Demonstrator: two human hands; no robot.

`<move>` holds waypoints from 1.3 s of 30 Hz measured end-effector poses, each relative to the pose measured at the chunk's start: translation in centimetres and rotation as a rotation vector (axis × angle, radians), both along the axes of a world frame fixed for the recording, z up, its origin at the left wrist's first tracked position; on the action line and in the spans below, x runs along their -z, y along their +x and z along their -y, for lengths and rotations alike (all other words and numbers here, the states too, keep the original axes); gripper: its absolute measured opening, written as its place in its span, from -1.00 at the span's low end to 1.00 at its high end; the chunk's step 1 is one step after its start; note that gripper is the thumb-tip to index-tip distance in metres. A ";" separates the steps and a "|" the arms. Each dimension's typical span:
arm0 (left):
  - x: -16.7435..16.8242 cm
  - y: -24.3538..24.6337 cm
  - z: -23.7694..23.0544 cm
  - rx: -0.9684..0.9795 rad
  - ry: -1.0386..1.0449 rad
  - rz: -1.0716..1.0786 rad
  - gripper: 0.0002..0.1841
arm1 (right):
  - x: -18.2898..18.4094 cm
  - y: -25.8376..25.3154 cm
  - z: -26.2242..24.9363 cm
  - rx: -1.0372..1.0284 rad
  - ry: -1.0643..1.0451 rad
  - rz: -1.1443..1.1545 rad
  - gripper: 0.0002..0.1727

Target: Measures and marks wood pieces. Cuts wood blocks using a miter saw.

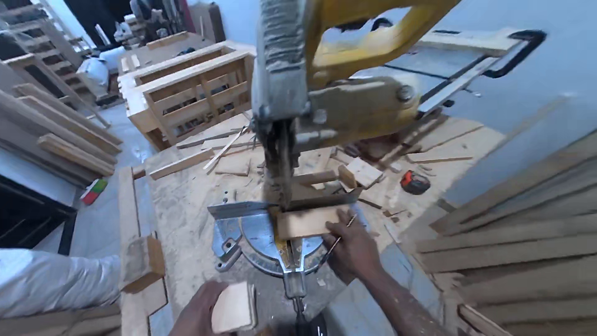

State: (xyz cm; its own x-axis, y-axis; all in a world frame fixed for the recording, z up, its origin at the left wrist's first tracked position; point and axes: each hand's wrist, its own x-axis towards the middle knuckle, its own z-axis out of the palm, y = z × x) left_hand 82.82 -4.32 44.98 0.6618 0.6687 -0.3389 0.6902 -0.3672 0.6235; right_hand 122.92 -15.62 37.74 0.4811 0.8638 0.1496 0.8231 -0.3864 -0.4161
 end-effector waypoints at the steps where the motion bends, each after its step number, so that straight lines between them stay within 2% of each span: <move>1: 0.5 -0.3 0.3 -0.026 0.004 0.017 -0.04 | -0.9 -1.3 -0.3 -0.026 -0.043 -0.028 -0.54; 4: -0.7 1.4 -0.1 -0.112 0.050 0.109 -0.03 | -2.8 -4.7 -2.7 -0.066 -0.091 -0.089 -0.56; 7: -2.3 6.5 -2.4 -0.086 0.159 0.167 -0.01 | -2.9 -6.1 -5.2 -0.038 -0.064 -0.077 -0.59; 10: -1.8 12.1 -5.6 -0.037 0.203 0.062 -0.05 | -3.9 -6.7 -5.9 0.012 -0.159 -0.101 -0.58; 13: 0.6 15.2 -7.7 -0.181 0.190 0.028 0.01 | -5.5 -7.6 -5.6 -0.001 -0.139 -0.089 -0.56; 15: 1.4 15.4 -7.8 -0.314 0.166 0.070 0.06 | -6.1 -8.6 -5.6 -0.094 -0.076 -0.090 -0.48; 16: 1.4 15.2 -7.7 -0.361 0.140 0.082 0.04 | -6.2 -9.1 -5.9 -0.137 -0.108 -0.121 -0.37; 18: 1.3 14.5 -7.2 -0.416 0.040 0.119 -0.11 | -5.2 -9.9 -7.1 -0.145 -0.127 -0.164 -0.20; 21: 2.1 14.2 -7.1 -0.442 -0.111 0.248 -0.42 | -2.7 -10.5 -8.4 -0.080 -0.025 -0.101 -0.26; 24: 2.4 14.6 -7.3 -0.524 -0.147 0.295 -0.69 | -2.2 -10.8 -8.6 -0.069 -0.015 -0.047 -0.31; 30: 2.8 15.6 -7.4 -0.592 -0.088 0.262 -0.76 | -1.8 -10.8 -8.6 -0.056 0.007 -0.024 -0.30; 36: 2.5 16.1 -7.5 -0.605 -0.119 0.250 -0.79 | -1.9 -10.6 -8.5 -0.065 0.006 -0.042 -0.34; 39: 2.7 16.4 -7.3 -0.589 -0.095 0.232 -0.74 | -1.8 -10.6 -8.5 -0.066 0.000 -0.035 -0.35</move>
